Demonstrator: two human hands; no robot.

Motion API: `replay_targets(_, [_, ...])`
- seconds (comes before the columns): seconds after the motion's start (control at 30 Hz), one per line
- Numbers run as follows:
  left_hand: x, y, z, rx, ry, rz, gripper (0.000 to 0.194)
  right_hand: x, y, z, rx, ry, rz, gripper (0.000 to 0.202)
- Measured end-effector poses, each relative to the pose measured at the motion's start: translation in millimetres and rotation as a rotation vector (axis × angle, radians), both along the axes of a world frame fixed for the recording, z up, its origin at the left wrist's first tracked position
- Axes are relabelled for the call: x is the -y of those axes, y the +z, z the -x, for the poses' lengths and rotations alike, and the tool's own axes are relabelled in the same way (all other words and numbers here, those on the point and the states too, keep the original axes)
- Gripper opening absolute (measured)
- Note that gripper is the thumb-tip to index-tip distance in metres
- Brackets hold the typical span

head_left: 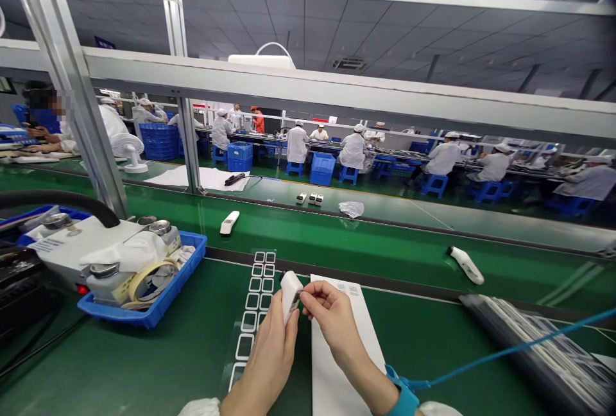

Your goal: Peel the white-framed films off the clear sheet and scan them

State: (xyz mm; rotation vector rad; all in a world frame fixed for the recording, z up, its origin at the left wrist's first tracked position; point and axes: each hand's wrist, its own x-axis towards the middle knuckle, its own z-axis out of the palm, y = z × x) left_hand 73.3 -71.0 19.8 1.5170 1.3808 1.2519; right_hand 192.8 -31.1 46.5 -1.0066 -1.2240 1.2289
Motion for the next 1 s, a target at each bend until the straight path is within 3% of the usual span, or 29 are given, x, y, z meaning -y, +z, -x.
replay_targets(0.23, [1,2.6,-1,0.085,0.02,0.007,0.043,0,-0.3,1,-0.03,0.001,0.033,0.034])
replay_targets(0.4, [-1,3.9,1,0.12,-0.112,0.086,0.039,0,0.6,-1,-0.01,-0.007,0.01,0.035])
replay_targets(0.53, [-5,-0.3,0,0.313,-0.204,0.209,0.04,-1,3.0,-4,0.047,0.028,-0.025,0.036])
replay_targets(0.67, [-7,-2.0,-3,0.488,-0.251,0.252,0.042,-1,7.2,-7,0.163,0.066,-0.134,0.033])
replay_targets(0.8, [-5,-0.6,-4,0.528,-0.27,0.317,0.043,-1,9.8,-11,0.29,0.031,-0.325,0.028])
replay_targets(1.0, [-3,4.4,-4,0.599,-0.313,0.357,0.047,-2,8.9,-12,0.317,0.032,-0.388,0.022])
